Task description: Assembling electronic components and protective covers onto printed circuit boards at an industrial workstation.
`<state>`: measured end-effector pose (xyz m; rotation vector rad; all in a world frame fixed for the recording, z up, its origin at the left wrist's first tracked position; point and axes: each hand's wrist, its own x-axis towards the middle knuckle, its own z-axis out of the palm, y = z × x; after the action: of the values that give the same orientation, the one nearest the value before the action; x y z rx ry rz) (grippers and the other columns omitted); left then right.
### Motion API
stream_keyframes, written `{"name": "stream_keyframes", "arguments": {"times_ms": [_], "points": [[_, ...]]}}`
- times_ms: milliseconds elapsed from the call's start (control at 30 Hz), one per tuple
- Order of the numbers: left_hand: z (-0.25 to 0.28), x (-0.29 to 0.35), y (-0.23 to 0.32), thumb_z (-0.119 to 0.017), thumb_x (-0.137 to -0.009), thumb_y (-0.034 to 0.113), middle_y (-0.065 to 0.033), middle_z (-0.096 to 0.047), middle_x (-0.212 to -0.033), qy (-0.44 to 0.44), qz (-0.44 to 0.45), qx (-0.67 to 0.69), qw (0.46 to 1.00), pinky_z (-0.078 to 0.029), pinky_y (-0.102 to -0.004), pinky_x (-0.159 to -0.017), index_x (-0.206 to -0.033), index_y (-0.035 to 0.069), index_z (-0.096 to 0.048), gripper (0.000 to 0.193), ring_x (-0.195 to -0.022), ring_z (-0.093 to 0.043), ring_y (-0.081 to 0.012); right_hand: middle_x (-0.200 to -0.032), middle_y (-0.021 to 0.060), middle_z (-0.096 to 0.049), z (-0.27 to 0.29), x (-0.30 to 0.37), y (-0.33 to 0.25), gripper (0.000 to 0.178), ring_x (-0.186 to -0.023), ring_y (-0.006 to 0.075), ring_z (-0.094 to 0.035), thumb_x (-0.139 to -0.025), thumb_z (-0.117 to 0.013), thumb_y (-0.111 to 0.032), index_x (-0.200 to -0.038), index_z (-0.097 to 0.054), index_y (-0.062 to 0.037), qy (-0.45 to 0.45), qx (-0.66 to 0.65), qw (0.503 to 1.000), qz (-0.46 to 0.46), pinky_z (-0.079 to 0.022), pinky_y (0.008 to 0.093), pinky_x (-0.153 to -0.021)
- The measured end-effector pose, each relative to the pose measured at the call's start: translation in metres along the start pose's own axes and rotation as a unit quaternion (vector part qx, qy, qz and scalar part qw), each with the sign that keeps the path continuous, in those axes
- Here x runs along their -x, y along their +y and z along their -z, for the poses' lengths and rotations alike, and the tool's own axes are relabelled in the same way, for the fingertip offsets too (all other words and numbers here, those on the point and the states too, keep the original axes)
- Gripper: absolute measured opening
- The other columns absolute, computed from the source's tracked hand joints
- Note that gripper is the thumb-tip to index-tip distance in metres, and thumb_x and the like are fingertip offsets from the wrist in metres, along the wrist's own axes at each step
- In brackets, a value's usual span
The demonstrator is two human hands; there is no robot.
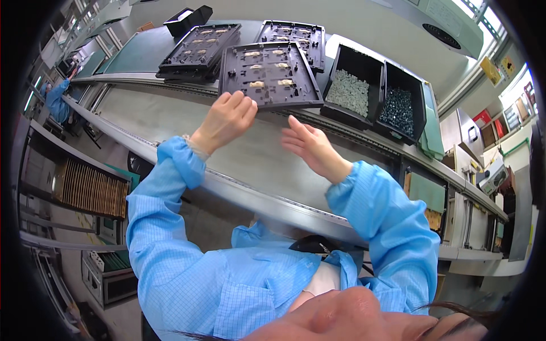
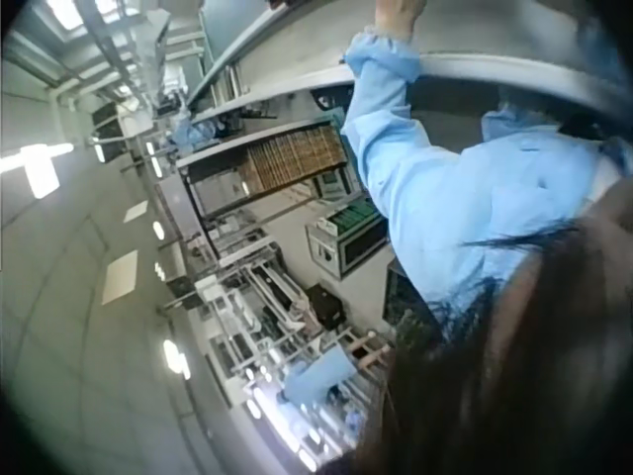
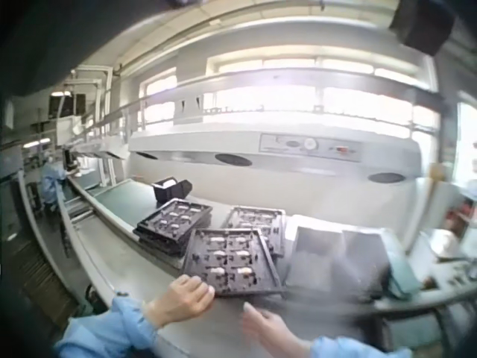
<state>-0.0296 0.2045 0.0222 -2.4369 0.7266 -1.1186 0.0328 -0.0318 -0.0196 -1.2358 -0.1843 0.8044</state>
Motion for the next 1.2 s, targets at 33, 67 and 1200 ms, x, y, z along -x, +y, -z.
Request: {"name": "stream_keyframes", "arguments": {"times_ms": [33, 67, 1200], "points": [[0.008, 0.001, 0.008, -0.069, -0.074, 0.008, -0.0020, -0.049, -0.075, -0.002, -0.003, 0.002, 1.000, -0.042, -0.0320, -0.061, -0.091, 0.003, -0.063, 0.018, -0.072, -0.052, -0.0194, -0.127, 0.0163, -0.059, -0.011, -0.006, 0.005, 0.061, -0.114, 0.0252, -0.061, -0.095, -0.069, -0.036, -0.137, -0.047, 0.0019, 0.022, -0.102, 0.994, -0.021, -0.051, 0.0387, -0.101], [0.015, 0.002, 0.016, -0.067, -0.073, 0.010, -0.0018, -0.049, -0.074, -0.006, -0.007, 0.009, 1.000, -0.041, -0.0318, -0.061, -0.087, 0.004, -0.063, 0.016, -0.073, -0.052, -0.0189, -0.127, 0.0163, -0.059, -0.021, -0.010, 0.011, 0.061, -0.114, 0.0252, -0.061, -0.095, -0.069, -0.036, -0.137, -0.047, 0.0019, 0.024, -0.107, 0.994, -0.021, -0.051, 0.0387, -0.101], [-0.020, 0.037, 0.081, -0.066, -0.098, 0.023, -0.0016, -0.065, -0.076, -0.227, 0.497, 0.655, 0.523, -0.046, -0.0229, -0.057, -0.106, -0.002, -0.062, 0.026, -0.064, -0.057, -0.0072, -0.091, 0.0077, -0.073, 0.137, 0.112, 0.027, 0.032, -0.074, 0.0180, -0.070, -0.093, -0.064, -0.035, -0.104, -0.068, -0.0060, 0.253, -0.118, 0.958, -0.060, -0.059, 0.0309, -0.069]]}}
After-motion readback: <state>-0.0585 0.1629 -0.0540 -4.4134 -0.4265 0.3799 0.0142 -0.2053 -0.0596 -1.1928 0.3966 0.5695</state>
